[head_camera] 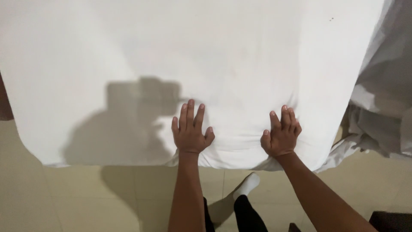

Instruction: The person makes a bed by smoothing a white fitted sheet over the mattress. They pull the sheet taut around the corners and edges, ensuring it is flat and wrinkle-free. The person then folds the excess sheet material at the foot of the bed.

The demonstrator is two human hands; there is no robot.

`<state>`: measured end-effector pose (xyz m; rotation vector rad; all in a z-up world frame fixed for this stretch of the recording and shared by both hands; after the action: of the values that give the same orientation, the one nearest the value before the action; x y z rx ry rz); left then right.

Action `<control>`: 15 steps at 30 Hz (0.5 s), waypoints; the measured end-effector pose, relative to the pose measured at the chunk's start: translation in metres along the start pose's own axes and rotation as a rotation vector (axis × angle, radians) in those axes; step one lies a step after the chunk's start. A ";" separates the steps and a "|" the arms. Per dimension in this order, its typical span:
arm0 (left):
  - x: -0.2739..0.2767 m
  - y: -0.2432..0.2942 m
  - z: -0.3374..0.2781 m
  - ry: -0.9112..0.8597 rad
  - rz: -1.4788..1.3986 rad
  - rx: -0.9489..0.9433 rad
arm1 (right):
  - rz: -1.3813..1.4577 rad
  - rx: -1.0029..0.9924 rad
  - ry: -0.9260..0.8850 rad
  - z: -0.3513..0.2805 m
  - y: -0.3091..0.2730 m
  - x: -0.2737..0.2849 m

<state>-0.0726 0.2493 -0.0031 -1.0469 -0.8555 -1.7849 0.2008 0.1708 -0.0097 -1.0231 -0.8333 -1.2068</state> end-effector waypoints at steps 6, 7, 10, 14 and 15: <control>-0.015 -0.004 -0.014 -0.070 -0.019 -0.006 | -0.010 -0.006 0.001 -0.011 0.001 -0.005; -0.018 -0.003 -0.017 -0.076 -0.030 -0.018 | -0.019 -0.021 -0.002 -0.011 0.003 -0.007; -0.020 -0.005 -0.027 -0.082 -0.072 -0.035 | -0.030 -0.025 0.038 -0.017 0.000 -0.006; -0.024 -0.008 -0.018 -0.069 -0.097 -0.031 | -0.068 -0.032 0.038 -0.013 -0.001 -0.009; -0.021 -0.007 -0.018 -0.041 -0.083 -0.040 | -0.055 -0.028 0.051 -0.013 -0.004 -0.006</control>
<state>-0.0792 0.2432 -0.0300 -1.0911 -0.9025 -1.8621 0.1959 0.1607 -0.0190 -0.9942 -0.8112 -1.2889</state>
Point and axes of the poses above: each hand's wrist, its own z-axis towards the middle knuckle, its own x-axis out of the back of the hand, y = z × x, the point moved 8 cm from there along z, towards the middle knuckle, and after that the axes turned 1 degree about z, right-handed, at the moved point
